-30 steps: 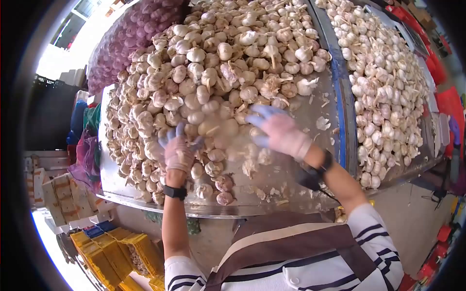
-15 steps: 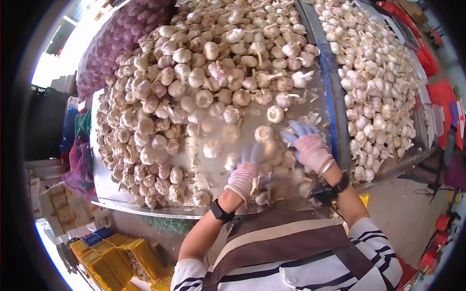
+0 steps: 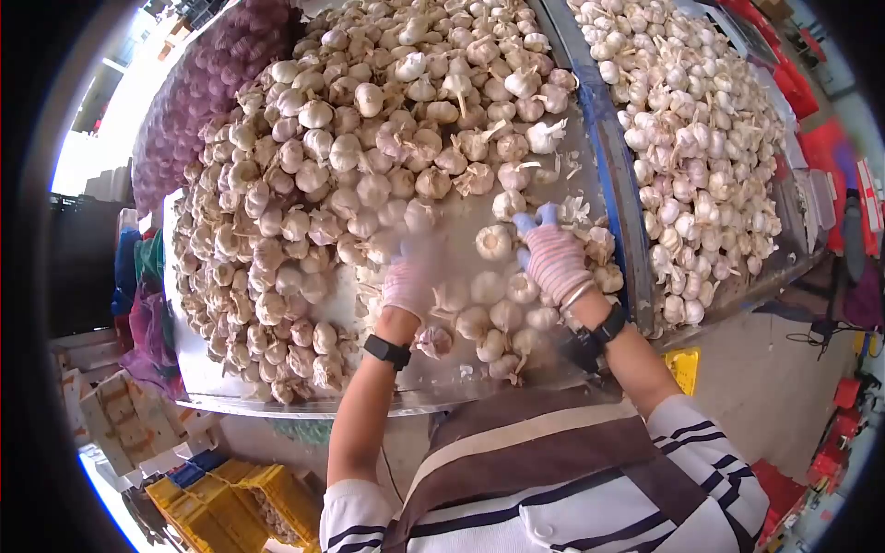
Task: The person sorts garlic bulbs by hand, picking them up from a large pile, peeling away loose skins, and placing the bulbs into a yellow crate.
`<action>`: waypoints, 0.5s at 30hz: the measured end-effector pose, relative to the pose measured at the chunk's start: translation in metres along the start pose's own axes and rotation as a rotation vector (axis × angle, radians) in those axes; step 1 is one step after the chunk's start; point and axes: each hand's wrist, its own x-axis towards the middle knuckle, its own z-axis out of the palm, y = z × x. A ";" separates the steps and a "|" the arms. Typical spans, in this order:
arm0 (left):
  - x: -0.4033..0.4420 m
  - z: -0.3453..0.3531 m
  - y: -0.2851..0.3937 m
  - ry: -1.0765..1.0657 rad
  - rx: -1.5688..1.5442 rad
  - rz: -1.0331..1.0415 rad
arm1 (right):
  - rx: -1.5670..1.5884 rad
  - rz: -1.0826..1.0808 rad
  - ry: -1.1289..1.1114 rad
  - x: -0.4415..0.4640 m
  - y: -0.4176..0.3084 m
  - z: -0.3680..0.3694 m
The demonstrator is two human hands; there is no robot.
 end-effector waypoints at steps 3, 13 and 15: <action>-0.005 -0.007 0.001 0.037 -0.107 0.138 | -0.035 -0.009 0.021 0.008 0.012 0.011; -0.084 -0.055 -0.012 0.132 -1.389 -0.026 | 0.391 0.019 -0.468 -0.132 0.072 -0.172; -0.093 -0.049 -0.012 0.167 -1.447 0.000 | 0.268 -0.100 -0.363 -0.159 0.064 -0.182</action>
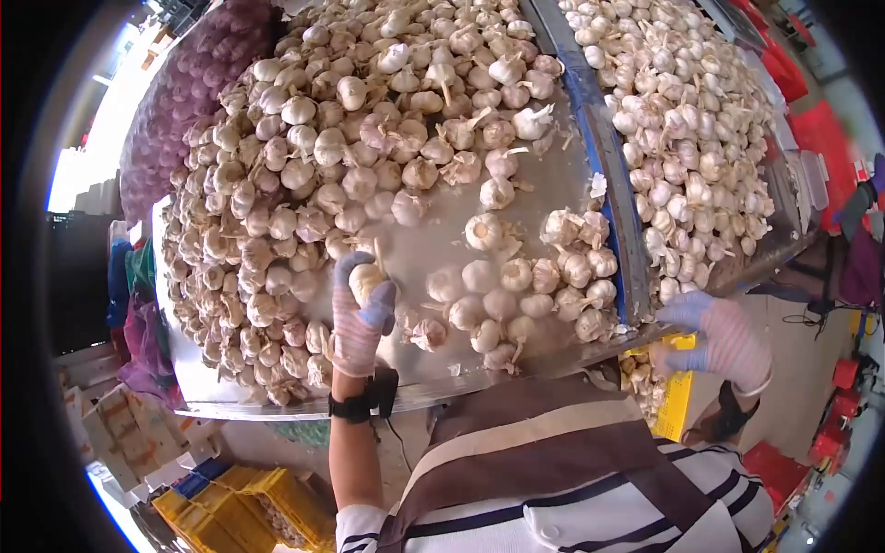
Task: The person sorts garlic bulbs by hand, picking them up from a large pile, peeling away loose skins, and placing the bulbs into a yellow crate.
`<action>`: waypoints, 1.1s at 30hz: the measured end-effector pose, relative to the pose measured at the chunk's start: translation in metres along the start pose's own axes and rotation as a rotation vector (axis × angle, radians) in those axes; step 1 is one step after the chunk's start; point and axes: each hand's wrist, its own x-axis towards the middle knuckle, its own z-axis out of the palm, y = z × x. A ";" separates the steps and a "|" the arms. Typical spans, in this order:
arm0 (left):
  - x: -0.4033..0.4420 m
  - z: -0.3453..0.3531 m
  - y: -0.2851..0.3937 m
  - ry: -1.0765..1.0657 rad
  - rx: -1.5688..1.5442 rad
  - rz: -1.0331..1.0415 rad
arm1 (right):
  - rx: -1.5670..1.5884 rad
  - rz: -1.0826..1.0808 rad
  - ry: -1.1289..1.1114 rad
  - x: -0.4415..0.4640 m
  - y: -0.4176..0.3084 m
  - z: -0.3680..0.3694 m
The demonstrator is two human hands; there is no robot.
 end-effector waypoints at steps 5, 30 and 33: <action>-0.009 0.007 0.006 0.098 0.017 0.084 | -0.007 -0.248 0.135 0.059 -0.019 0.057; 0.007 -0.003 -0.013 -0.156 0.266 -0.210 | -0.197 -0.249 -0.246 0.011 0.013 0.025; 0.017 0.030 -0.031 -0.190 1.027 0.539 | -0.061 -0.176 0.014 0.060 0.024 0.046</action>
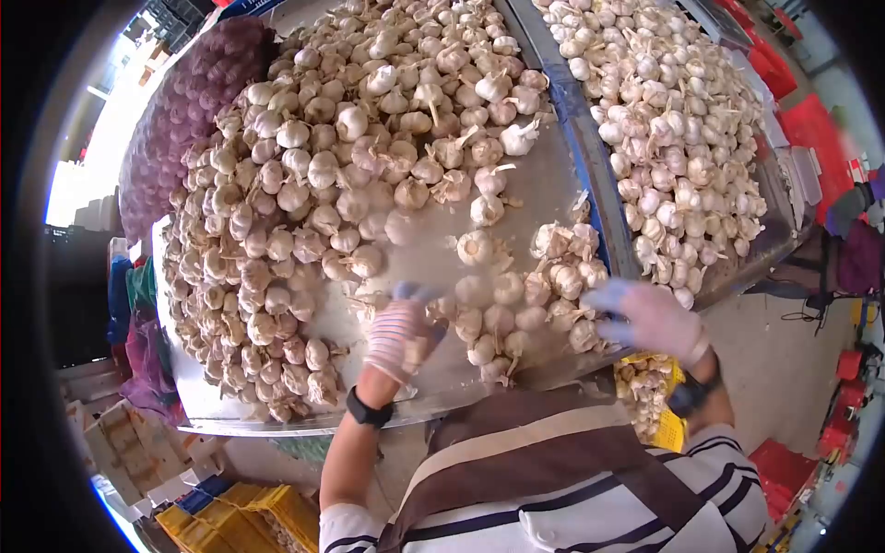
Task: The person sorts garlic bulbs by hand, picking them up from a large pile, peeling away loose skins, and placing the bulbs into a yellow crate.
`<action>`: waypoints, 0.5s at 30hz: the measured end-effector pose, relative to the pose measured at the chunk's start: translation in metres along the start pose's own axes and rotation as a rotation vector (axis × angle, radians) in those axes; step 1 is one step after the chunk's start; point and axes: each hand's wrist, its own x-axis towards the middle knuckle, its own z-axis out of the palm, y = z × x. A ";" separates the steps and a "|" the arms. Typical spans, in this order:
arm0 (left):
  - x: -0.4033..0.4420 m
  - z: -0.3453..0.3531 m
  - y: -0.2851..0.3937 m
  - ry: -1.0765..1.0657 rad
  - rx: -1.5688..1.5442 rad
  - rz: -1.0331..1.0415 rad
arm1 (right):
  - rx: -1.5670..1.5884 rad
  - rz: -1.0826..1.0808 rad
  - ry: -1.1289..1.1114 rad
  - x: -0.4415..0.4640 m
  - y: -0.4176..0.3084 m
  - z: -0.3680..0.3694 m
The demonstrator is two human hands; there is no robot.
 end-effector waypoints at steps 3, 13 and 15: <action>0.003 0.015 0.000 -0.458 0.366 -0.038 | -0.063 -0.049 0.247 0.083 0.010 0.023; 0.003 -0.013 -0.001 -0.326 -0.092 -0.325 | 0.351 -0.308 0.451 0.224 0.045 0.076; -0.001 -0.023 0.011 -0.131 -0.684 -0.452 | 1.046 -0.216 0.309 0.201 0.031 0.081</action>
